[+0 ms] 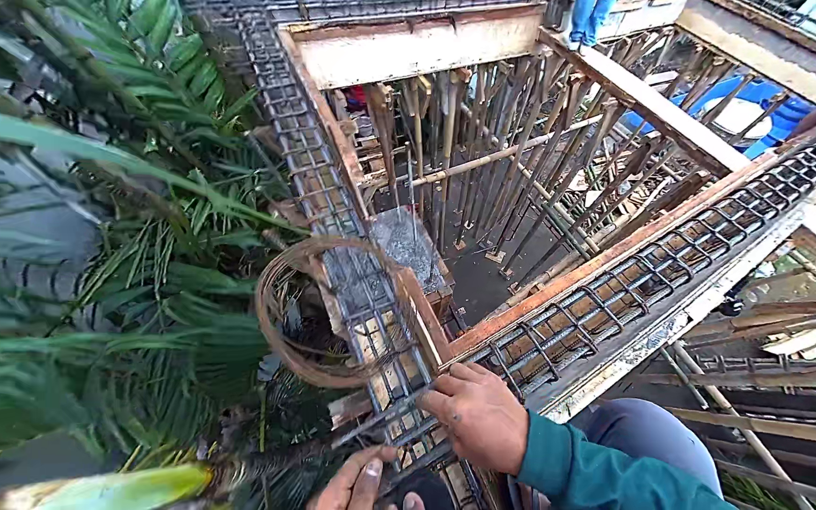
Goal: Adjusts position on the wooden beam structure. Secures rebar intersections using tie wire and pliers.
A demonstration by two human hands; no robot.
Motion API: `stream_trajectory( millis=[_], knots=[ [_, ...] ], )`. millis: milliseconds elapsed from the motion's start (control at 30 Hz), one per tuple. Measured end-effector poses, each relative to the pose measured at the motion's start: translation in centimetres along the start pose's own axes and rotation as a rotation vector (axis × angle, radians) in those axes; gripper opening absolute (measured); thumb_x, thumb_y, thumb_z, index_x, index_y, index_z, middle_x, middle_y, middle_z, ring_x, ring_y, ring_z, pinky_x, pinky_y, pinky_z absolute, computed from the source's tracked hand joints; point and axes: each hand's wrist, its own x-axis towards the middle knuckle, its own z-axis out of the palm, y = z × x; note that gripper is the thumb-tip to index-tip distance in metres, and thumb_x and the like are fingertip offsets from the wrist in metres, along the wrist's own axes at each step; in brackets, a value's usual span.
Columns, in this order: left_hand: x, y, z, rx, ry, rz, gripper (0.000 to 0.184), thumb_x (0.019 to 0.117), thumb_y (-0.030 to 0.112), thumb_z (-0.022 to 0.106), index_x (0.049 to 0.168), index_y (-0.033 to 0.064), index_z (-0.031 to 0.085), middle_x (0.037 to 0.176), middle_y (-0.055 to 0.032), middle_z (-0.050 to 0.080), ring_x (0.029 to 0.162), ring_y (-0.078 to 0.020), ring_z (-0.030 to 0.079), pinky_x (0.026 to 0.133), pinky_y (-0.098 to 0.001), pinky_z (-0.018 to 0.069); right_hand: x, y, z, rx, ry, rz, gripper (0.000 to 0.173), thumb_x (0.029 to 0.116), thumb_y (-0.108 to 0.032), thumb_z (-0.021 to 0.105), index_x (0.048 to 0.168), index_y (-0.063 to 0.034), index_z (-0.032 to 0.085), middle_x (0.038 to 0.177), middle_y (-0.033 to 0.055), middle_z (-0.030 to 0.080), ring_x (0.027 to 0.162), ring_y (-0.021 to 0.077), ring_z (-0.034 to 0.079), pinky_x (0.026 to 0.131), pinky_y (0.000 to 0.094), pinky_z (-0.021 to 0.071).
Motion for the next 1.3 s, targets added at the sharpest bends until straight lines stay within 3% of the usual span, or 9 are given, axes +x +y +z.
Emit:
stream_trajectory(
  millis=[67,200,333,433,633,800,1033,1133,1300],
  knots=[
    [0.2,-0.1,-0.9,0.217,0.003,0.069,0.029,0.1033,0.010,0.048,0.108,0.0002,0.074,0.097,-0.0003,0.076,0.082,0.0028,0.067,0.078,-0.0198,0.0553,-0.3,-0.4,-0.4,0.078,-0.175,0.022,0.019,0.0905,-0.005,0.063,0.106,-0.0085,0.074,0.092,0.0139,0.073,0.093,0.0357,0.071,0.078,0.0558,0.0577],
    [1.2,-3.1,-2.0,0.332,-0.256,0.201,0.035,0.1055,0.025,0.046,0.108,0.0088,0.077,0.103,-0.0004,0.078,0.095,-0.0014,0.071,0.088,-0.0239,0.0568,-0.2,1.4,-3.1,0.317,-0.437,0.022,0.026,0.1041,-0.016,0.053,0.109,-0.0082,0.077,0.097,0.0135,0.076,0.094,0.0329,0.073,0.083,0.0622,0.0550],
    [0.3,-3.3,0.1,0.302,-0.473,0.279,0.032,0.1071,0.023,0.048,0.112,0.0086,0.076,0.100,-0.0055,0.078,0.089,-0.0150,0.074,0.083,-0.0409,0.0610,-0.6,3.0,-4.2,0.401,-0.476,0.033,0.027,0.1039,-0.019,0.053,0.101,-0.0110,0.078,0.088,0.0050,0.074,0.085,0.0201,0.070,0.078,0.0515,0.0556],
    [-0.4,-3.0,1.0,0.154,-0.575,0.262,0.032,0.1085,0.022,0.046,0.111,0.0057,0.074,0.093,-0.0062,0.076,0.081,-0.0121,0.072,0.076,-0.0352,0.0600,-0.3,3.7,-5.1,0.428,-0.578,0.013,0.027,0.1038,-0.017,0.053,0.101,-0.0109,0.079,0.088,0.0042,0.075,0.084,0.0180,0.070,0.077,0.0493,0.0557],
    [1.0,-2.2,-0.1,0.080,-0.087,-0.003,0.032,0.1062,0.019,0.045,0.111,0.0073,0.075,0.103,0.0036,0.075,0.089,0.0037,0.066,0.082,-0.0179,0.0545,1.3,4.4,-6.6,0.358,-0.104,0.147,0.037,0.1028,-0.033,0.057,0.132,-0.0132,0.068,0.110,0.0030,0.069,0.092,0.0149,0.068,0.079,0.0393,0.0603],
    [1.1,-2.6,0.1,0.106,-0.022,-0.040,0.031,0.1053,0.019,0.045,0.109,0.0117,0.076,0.098,0.0073,0.074,0.084,0.0058,0.064,0.075,-0.0152,0.0517,0.5,3.8,-7.4,0.397,0.375,0.209,0.024,0.1032,-0.020,0.057,0.118,-0.0064,0.071,0.110,0.0037,0.072,0.094,0.0101,0.070,0.081,0.0286,0.0615],
    [1.6,-1.8,1.1,0.186,-0.156,0.084,0.028,0.1055,0.020,0.050,0.102,0.0075,0.075,0.084,0.0053,0.070,0.075,0.0076,0.061,0.071,-0.0128,0.0499,-0.2,-0.9,0.8,-0.008,0.012,-0.237,0.027,0.0997,-0.006,0.056,0.121,-0.0116,0.073,0.124,0.0079,0.073,0.131,0.0287,0.061,0.115,0.0524,0.0453],
    [2.2,-2.1,1.1,0.242,-0.212,0.037,0.028,0.1056,0.026,0.052,0.103,0.0111,0.075,0.082,0.0057,0.069,0.072,0.0033,0.061,0.069,-0.0187,0.0519,0.5,0.1,2.2,0.009,-0.088,-0.251,0.014,0.0917,-0.003,0.066,0.101,-0.0078,0.074,0.092,0.0100,0.072,0.091,0.0297,0.071,0.079,0.0492,0.0584],
    [3.0,-3.6,0.6,0.253,-0.086,-0.095,0.040,0.1111,0.035,0.036,0.110,0.0119,0.068,0.080,0.0020,0.060,0.063,-0.0088,0.052,0.059,-0.0309,0.0460,1.9,2.9,-1.8,-0.004,-0.001,0.009,0.019,0.0971,-0.005,0.057,0.106,-0.0045,0.073,0.095,0.0139,0.070,0.087,0.0330,0.069,0.071,0.0535,0.0571]
  ],
)
